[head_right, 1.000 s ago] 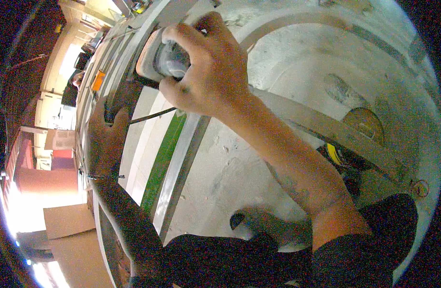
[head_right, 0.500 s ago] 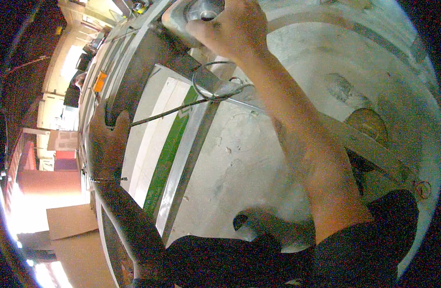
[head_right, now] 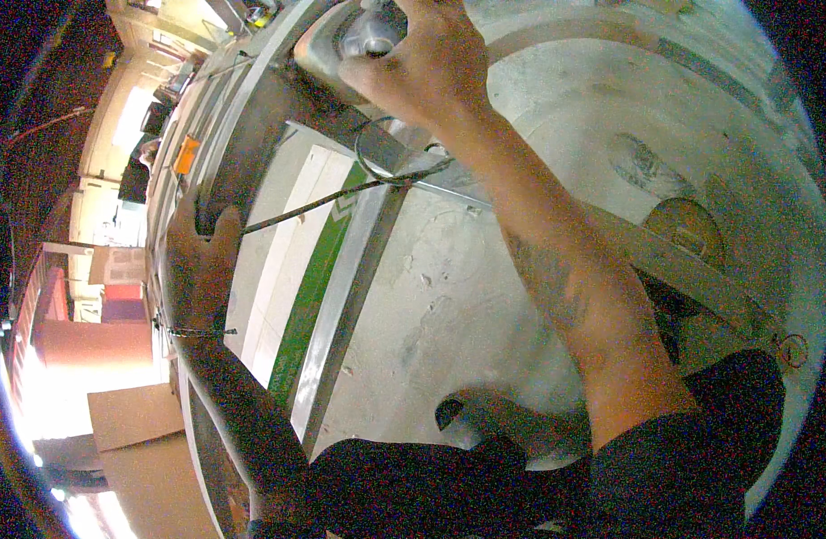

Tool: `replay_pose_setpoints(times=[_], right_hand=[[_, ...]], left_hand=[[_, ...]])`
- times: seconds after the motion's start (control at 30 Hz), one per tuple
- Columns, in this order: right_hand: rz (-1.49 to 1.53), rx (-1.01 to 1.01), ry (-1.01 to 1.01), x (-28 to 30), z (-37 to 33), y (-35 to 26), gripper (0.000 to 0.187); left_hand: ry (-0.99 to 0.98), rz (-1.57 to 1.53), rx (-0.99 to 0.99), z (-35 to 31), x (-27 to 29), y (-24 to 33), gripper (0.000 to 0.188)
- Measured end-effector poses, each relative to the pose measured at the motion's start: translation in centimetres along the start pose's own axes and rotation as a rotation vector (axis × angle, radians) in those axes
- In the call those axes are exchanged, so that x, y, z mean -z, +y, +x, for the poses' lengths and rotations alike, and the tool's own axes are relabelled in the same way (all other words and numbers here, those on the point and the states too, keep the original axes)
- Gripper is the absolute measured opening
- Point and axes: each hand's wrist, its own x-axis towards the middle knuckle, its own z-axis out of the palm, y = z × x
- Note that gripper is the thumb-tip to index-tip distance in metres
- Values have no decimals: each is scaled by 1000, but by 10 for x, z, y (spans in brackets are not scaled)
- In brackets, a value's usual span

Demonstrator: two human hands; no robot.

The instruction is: The person sands the metal frame structure using an electric palm sander while holding the frame in place with their hand.

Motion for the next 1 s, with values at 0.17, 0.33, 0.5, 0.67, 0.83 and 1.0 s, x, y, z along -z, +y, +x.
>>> replay_pose_setpoints(times=[0.17,0.33,0.5,0.67,0.83,1.0], right_hand=[[87,124,6,-3,-12,-8,51],[51,182,-14,-5,-26,-15,59],[82,231,52,-10,-39,-23,54],[100,246,58,-10,-42,-25,55],[79,252,10,-6,-39,-30,55],[108,240,-26,-4,-48,-38,55]], left_hand=[[17,12,-25,1,-3,-6,60],[-13,5,-1,0,-1,-2,61],[24,5,-30,-1,-2,-4,56],[33,-44,-57,2,-4,-8,49],[27,-43,-48,3,-4,-8,47],[29,-75,-68,3,-4,-9,45]])
